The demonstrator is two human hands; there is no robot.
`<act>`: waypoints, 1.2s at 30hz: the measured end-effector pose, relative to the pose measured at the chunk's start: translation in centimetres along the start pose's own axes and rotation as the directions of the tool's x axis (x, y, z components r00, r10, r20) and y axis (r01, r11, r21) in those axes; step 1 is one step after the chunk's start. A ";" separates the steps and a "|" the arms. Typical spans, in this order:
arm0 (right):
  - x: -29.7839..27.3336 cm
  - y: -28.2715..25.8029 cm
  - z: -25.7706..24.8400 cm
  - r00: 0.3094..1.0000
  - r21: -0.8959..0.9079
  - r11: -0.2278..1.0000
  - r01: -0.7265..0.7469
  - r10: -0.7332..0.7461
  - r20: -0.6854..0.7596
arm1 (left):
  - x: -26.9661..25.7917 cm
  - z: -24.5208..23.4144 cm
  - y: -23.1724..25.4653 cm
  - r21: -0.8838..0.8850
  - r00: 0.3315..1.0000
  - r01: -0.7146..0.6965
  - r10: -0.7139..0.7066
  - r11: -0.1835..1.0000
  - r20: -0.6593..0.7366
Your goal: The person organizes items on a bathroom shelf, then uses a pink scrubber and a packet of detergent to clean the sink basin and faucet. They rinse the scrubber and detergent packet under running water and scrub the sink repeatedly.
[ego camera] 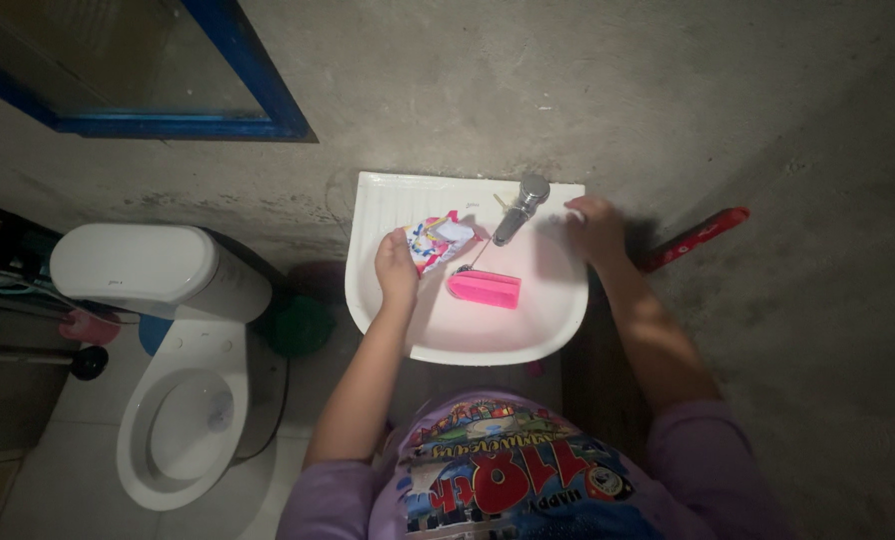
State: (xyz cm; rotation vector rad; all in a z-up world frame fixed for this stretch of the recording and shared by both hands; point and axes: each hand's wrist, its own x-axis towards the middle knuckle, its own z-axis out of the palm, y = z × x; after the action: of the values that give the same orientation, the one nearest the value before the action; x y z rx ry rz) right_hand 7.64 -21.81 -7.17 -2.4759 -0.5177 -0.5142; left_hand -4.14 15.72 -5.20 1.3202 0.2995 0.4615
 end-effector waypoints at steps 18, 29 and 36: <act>-1.7 -5.2 0.1 0.894 -0.388 0.855 0.345 -0.173 0.413 | 0.4 -3.6 -1.4 -0.023 0.993 0.098 -0.099 0.995 -0.070; -1.0 -5.3 0.3 0.885 -0.508 0.790 0.344 -0.091 0.457 | 0.8 -7.5 1.0 -0.163 0.982 0.044 -0.072 0.986 -0.172; -3.5 -6.0 -0.5 0.826 -0.312 0.850 0.425 -0.224 0.517 | 0.2 -8.0 1.0 -0.192 0.987 0.018 -0.048 0.981 -0.150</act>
State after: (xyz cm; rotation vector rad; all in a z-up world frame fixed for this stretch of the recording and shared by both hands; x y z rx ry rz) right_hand 1.77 -18.35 -5.78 -2.9512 -1.1601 -0.1525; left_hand -7.85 22.79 -6.05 1.0939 0.3958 0.5518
